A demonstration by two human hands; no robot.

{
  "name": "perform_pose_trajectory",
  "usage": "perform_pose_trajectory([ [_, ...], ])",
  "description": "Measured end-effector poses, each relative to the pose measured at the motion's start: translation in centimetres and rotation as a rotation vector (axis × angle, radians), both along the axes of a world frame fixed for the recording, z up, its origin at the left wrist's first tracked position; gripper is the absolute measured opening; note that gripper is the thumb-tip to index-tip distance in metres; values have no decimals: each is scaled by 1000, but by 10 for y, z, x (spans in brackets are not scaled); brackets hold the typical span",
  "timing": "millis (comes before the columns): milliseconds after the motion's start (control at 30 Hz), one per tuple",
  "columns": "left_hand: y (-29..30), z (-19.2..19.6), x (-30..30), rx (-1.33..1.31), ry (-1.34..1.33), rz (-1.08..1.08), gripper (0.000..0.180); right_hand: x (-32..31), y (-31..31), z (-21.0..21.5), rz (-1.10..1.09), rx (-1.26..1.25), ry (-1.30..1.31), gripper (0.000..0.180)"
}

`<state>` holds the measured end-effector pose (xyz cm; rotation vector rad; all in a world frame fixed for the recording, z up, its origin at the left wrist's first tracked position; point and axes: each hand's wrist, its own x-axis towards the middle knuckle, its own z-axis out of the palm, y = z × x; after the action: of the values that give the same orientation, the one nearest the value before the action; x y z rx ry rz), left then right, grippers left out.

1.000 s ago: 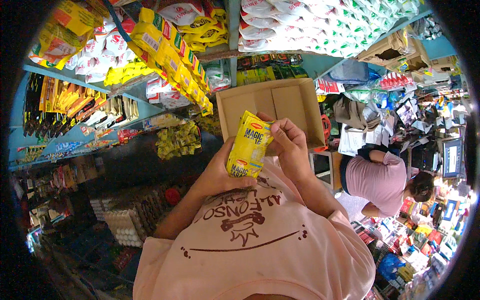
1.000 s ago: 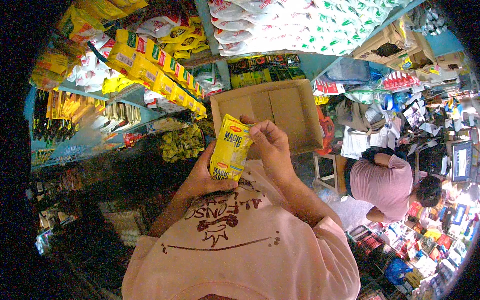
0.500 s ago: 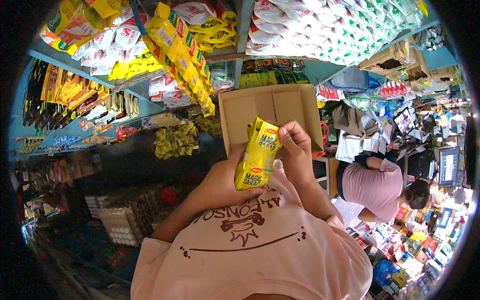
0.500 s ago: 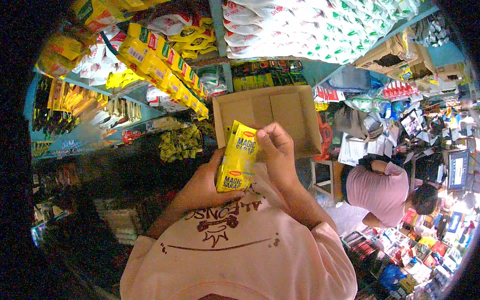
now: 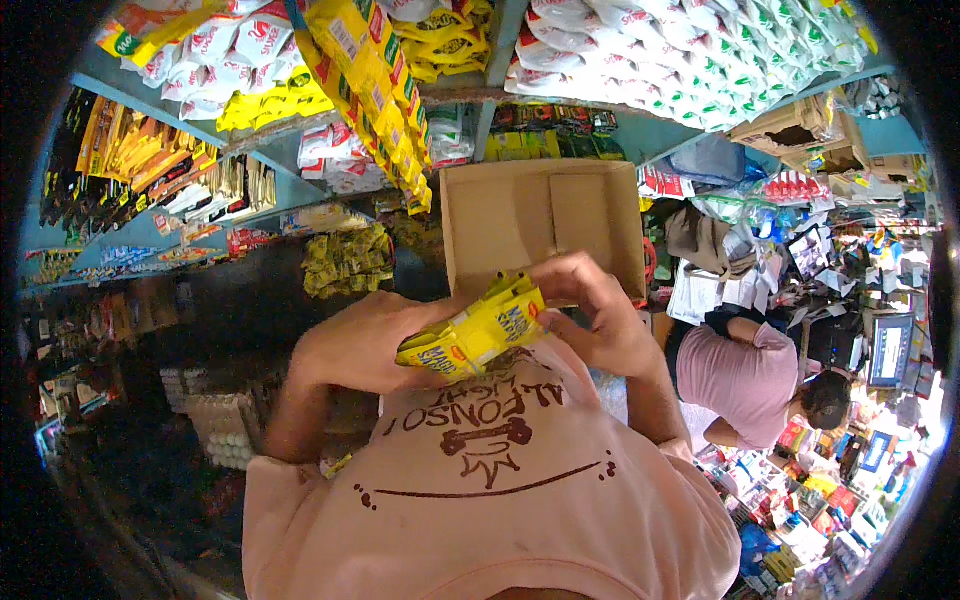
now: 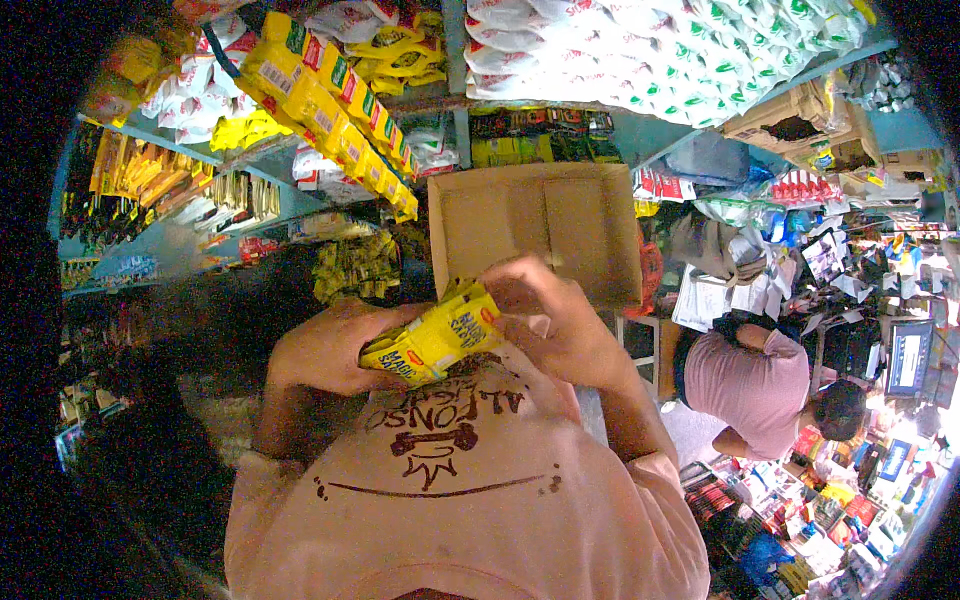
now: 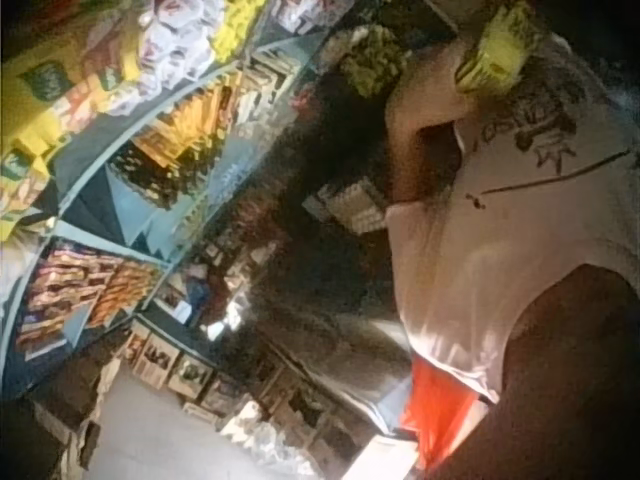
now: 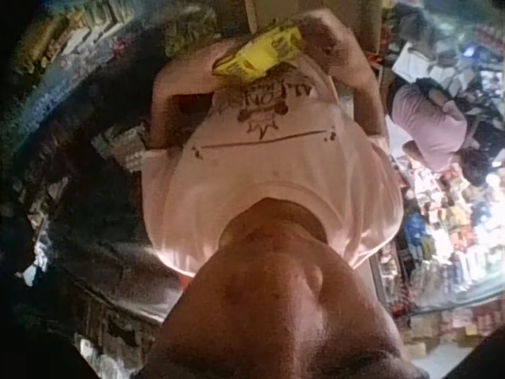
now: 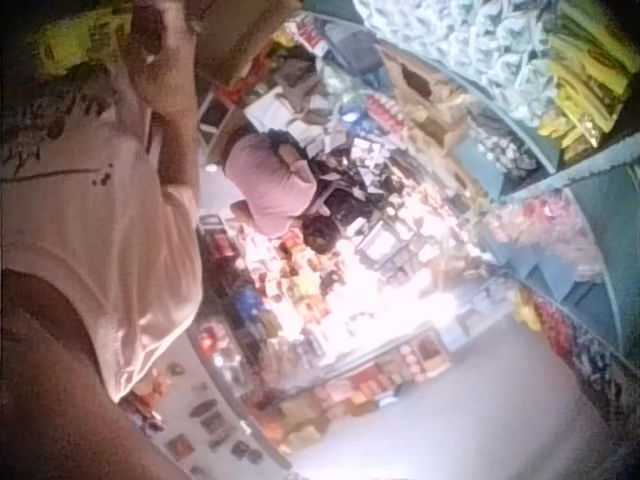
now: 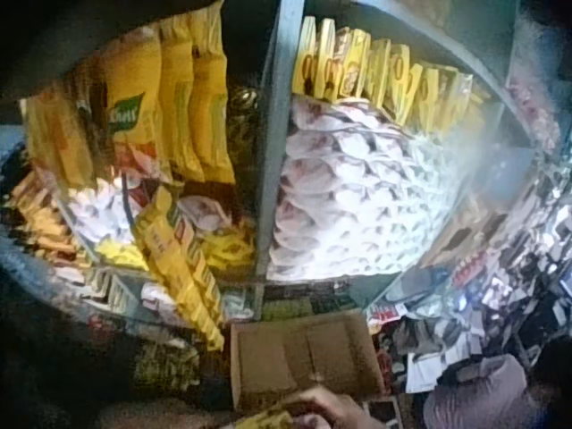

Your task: The person removes yellow snack packets from a cardboard box and places them onto a shelf in a store. They repeatedly pick up packets, arrange them on the shelf, and continue restocking until the box is empty.

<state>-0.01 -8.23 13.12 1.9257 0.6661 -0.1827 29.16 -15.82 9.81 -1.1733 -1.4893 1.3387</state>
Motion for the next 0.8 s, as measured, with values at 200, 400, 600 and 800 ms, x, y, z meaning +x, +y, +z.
perform_pose_trajectory([
  [200, 0, -14, -7, 10, -141, -119, 74, 5, 9, 24, 294, 25, -257, 28],
  [400, 0, -6, 4, 20, -63, -145, 75, 4, 19, 32, 350, 129, -400, 19],
  [600, 1, 4, 8, 18, -17, -105, 72, -2, 20, 41, 380, 69, -563, 15],
  [800, 0, -1, 6, -34, -90, -81, 70, 2, 23, 31, 370, 79, -472, 11],
])
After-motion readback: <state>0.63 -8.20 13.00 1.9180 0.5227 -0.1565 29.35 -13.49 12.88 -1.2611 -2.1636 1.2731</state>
